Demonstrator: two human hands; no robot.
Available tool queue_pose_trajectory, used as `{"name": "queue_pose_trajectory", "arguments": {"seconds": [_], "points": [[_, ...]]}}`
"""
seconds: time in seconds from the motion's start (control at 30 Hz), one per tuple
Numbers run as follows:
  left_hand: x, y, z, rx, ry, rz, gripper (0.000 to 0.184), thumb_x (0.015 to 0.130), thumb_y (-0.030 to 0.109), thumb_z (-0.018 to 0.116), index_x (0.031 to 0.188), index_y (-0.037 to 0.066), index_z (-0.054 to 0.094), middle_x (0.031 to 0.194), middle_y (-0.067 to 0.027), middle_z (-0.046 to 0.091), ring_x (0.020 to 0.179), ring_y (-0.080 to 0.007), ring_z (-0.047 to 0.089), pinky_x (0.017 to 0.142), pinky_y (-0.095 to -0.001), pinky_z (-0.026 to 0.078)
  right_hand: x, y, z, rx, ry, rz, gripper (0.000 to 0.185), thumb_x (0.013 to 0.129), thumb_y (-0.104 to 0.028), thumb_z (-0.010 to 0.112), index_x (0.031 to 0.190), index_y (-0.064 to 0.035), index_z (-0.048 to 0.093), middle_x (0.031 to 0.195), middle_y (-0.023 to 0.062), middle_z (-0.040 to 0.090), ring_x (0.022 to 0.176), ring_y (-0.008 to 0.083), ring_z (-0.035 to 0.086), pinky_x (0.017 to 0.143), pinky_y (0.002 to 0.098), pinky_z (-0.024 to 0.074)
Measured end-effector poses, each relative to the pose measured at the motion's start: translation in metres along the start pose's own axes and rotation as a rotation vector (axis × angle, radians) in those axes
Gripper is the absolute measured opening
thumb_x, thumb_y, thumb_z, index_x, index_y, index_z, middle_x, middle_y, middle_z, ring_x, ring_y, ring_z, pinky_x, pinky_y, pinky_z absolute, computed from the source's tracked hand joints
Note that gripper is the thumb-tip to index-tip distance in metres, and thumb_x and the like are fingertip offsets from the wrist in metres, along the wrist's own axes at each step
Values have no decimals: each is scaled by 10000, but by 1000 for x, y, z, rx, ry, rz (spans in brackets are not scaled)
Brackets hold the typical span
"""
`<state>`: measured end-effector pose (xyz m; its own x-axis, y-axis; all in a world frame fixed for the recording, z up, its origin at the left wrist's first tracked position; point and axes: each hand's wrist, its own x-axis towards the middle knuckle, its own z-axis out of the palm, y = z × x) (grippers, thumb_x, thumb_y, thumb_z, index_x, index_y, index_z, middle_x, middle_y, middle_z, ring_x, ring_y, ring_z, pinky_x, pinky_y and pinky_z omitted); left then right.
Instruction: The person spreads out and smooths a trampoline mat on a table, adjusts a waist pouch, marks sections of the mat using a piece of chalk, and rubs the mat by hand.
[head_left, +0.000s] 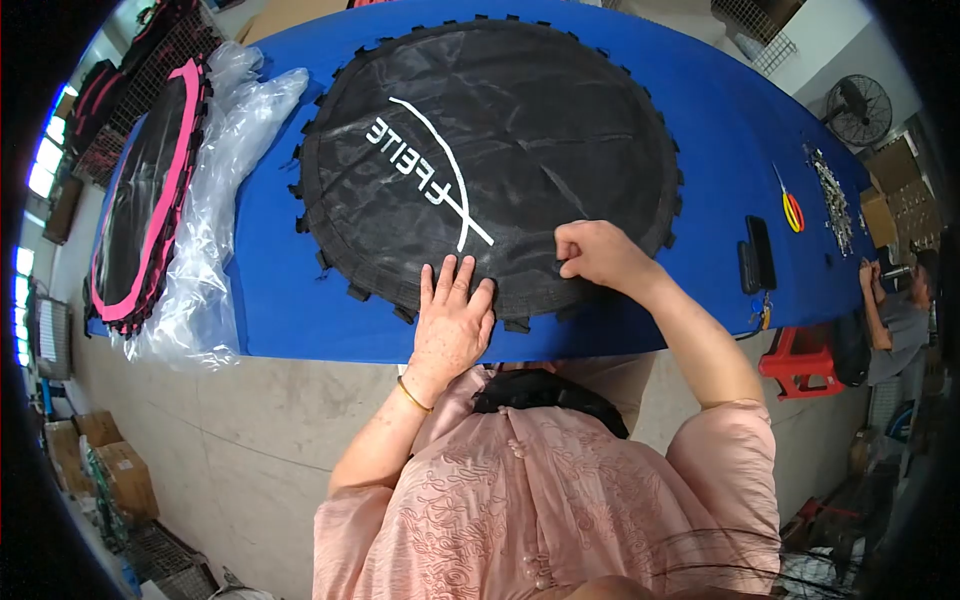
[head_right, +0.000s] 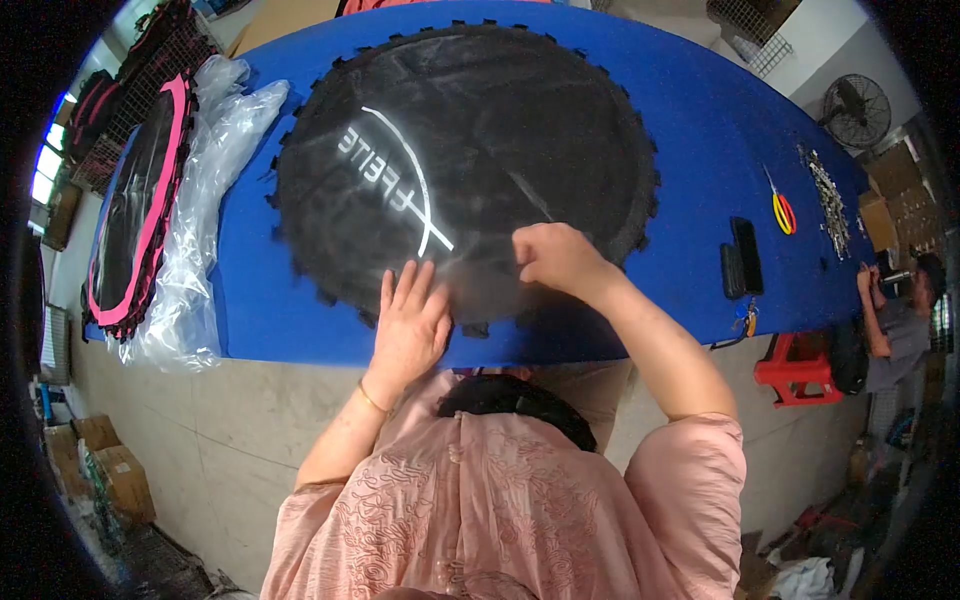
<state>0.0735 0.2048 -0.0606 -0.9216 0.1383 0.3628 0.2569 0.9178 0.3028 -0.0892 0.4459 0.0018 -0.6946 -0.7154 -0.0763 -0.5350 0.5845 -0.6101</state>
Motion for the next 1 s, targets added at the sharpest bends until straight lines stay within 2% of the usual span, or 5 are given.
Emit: {"name": "queue_pose_trajectory", "arguments": {"seconds": [0.2, 0.27, 0.5, 0.73, 1.0], "points": [[0, 2, -4, 16, -2, 11, 366, 928, 189, 658, 1273, 66, 659, 1491, -237, 550, 1440, -449, 457, 1234, -638, 284, 4, 1, 2, 6, -12, 74, 237, 716, -28, 833, 869, -4, 654, 817, 126, 698, 772, 265, 699, 698, 385, 542], [2, 3, -5, 16, -8, 18, 369, 930, 171, 647, 1277, 44, 649, 1505, -240, 535, 1442, -451, 453, 1238, -622, 286, 17, -6, 23, -2, 28, -65, 250, 704, -36, 844, 865, -2, 655, 826, 128, 708, 783, 269, 710, 698, 389, 545], [-1, 1, 0, 12, 15, 7, 356, 938, 182, 652, 1273, 63, 660, 1488, -238, 554, 1439, -448, 458, 1237, -623, 291, 16, -17, 26, 59, -49, -77, 259, 701, -49, 849, 860, -6, 649, 793, 117, 698, 769, 262, 704, 692, 385, 540], [0, 0, 0, 15, 16, 18, 352, 931, 199, 670, 1265, 89, 673, 1479, -238, 560, 1438, -453, 458, 1228, -643, 296, -4, 12, -15, -1, -43, 175, 223, 730, -37, 832, 850, -4, 647, 781, 115, 691, 759, 242, 696, 693, 375, 531], [1, -2, 3, 15, 25, 28, 364, 912, 188, 670, 1257, 72, 679, 1479, -232, 560, 1420, -463, 468, 1215, -650, 307, 23, -31, 27, 40, -52, -126, 269, 678, -78, 862, 836, -29, 649, 826, 134, 721, 858, 353, 727, 744, 453, 557]]}}
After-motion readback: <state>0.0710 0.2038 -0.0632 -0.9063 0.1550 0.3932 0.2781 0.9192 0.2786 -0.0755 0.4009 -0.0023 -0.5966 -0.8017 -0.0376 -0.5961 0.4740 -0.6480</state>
